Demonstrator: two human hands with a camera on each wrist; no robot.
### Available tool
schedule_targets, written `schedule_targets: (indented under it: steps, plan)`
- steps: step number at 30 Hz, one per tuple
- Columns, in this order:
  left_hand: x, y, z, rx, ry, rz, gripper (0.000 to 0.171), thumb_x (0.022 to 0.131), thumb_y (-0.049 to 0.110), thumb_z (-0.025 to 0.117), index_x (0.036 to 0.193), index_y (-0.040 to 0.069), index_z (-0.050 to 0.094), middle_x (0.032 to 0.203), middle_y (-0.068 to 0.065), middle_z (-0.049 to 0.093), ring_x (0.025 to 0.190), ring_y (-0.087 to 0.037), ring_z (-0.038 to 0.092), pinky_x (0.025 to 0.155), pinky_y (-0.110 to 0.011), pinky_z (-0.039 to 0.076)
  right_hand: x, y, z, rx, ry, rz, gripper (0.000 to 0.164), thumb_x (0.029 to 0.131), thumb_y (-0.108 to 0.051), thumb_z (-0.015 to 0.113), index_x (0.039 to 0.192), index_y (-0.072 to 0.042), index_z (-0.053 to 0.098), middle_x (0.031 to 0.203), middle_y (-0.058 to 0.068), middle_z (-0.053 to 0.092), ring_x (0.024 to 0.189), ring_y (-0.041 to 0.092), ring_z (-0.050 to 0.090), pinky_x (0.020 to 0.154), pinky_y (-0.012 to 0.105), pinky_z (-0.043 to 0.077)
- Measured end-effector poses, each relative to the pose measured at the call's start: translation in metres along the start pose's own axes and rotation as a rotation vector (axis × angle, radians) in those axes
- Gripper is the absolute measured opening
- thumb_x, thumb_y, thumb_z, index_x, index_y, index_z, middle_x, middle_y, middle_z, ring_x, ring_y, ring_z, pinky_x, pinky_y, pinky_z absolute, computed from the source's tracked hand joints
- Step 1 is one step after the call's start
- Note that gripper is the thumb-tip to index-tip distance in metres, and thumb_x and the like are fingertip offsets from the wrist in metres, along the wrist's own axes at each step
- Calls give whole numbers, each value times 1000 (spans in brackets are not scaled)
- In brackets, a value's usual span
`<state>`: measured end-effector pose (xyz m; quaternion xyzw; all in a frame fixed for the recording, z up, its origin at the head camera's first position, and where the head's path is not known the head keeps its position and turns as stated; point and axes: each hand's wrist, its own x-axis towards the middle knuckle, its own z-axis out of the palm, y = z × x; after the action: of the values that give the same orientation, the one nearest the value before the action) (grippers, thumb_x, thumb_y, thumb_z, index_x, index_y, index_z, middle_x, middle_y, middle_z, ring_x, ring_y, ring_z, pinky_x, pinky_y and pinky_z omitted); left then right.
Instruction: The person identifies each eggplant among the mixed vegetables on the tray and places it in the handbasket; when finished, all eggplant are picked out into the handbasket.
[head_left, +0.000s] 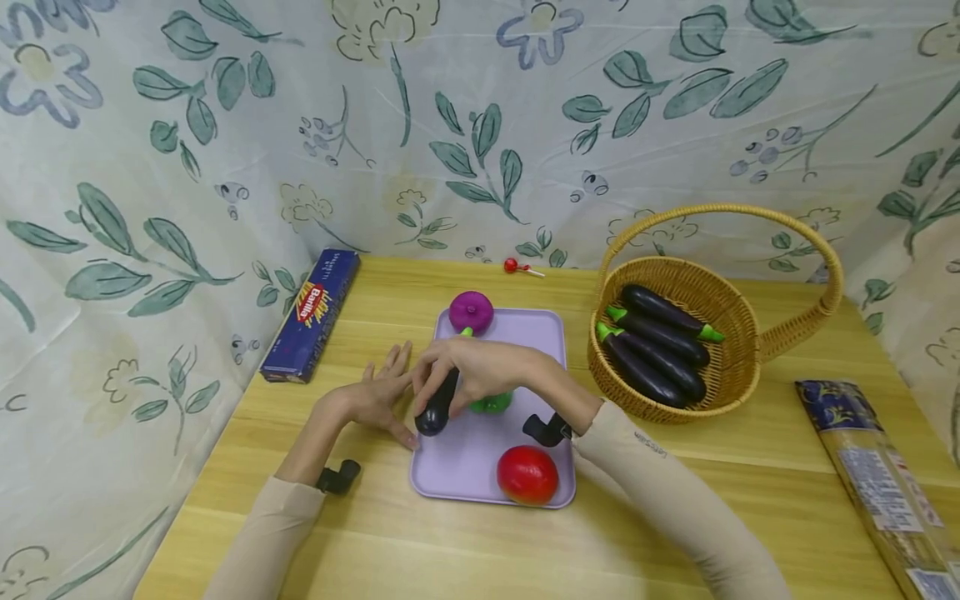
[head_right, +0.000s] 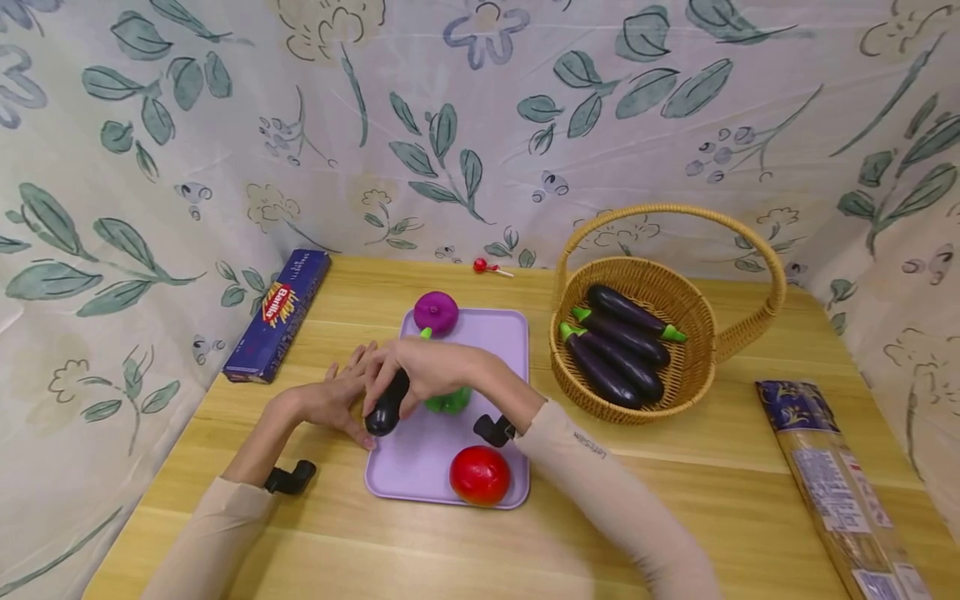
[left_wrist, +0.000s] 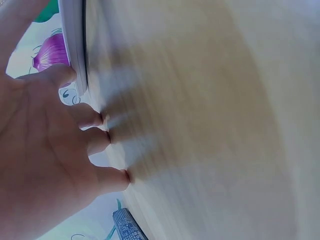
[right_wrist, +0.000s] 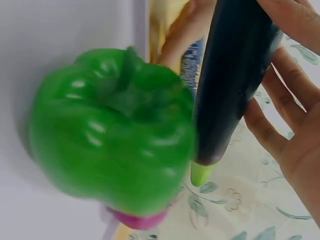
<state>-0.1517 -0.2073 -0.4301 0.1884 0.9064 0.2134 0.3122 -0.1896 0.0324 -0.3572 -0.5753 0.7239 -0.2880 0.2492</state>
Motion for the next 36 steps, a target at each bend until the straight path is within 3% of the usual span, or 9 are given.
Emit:
schedule_targets:
  steps: [8, 16, 23, 29, 36]
  plan:
    - [2, -1, 0, 23, 0, -4, 140, 72, 56, 90, 167, 21, -6, 169, -23, -28, 157, -43, -27, 122, -75, -12, -30, -13, -16, -72, 75, -4, 39, 81, -19, 90, 118, -25, 81, 120, -2, 68, 119, 12, 56, 103, 28, 52]
    - [2, 0, -1, 35, 16, 2, 141, 72, 54, 90, 167, 19, -8, 169, -26, -25, 157, -45, -23, 122, -76, -9, -76, -11, -35, -67, 169, 54, 39, 81, -19, 89, 118, -23, 81, 121, 0, 67, 118, 16, 58, 99, 34, 55]
    - [2, 0, -1, 30, 24, 12, 142, 71, 53, 91, 167, 19, -8, 168, -26, -25, 157, -45, -24, 122, -75, -10, -123, -11, -55, -16, 276, 164, 40, 83, -23, 88, 122, -29, 79, 119, -4, 67, 112, 15, 58, 91, 27, 55]
    - [1, 1, -1, 33, 23, 10, 141, 71, 53, 91, 167, 19, -8, 168, -26, -25, 157, -45, -23, 123, -74, -10, -165, -5, -66, -59, 351, 312, 40, 84, -30, 86, 122, -37, 77, 119, -8, 67, 110, 12, 58, 91, 25, 54]
    - [-1, 3, 0, 14, 19, 14, 141, 72, 50, 91, 167, 17, -7, 168, -26, -26, 157, -45, -24, 122, -74, -11, -211, 5, -76, -76, 415, 406, 39, 86, -25, 85, 123, -34, 77, 112, -10, 69, 101, 10, 60, 82, 25, 55]
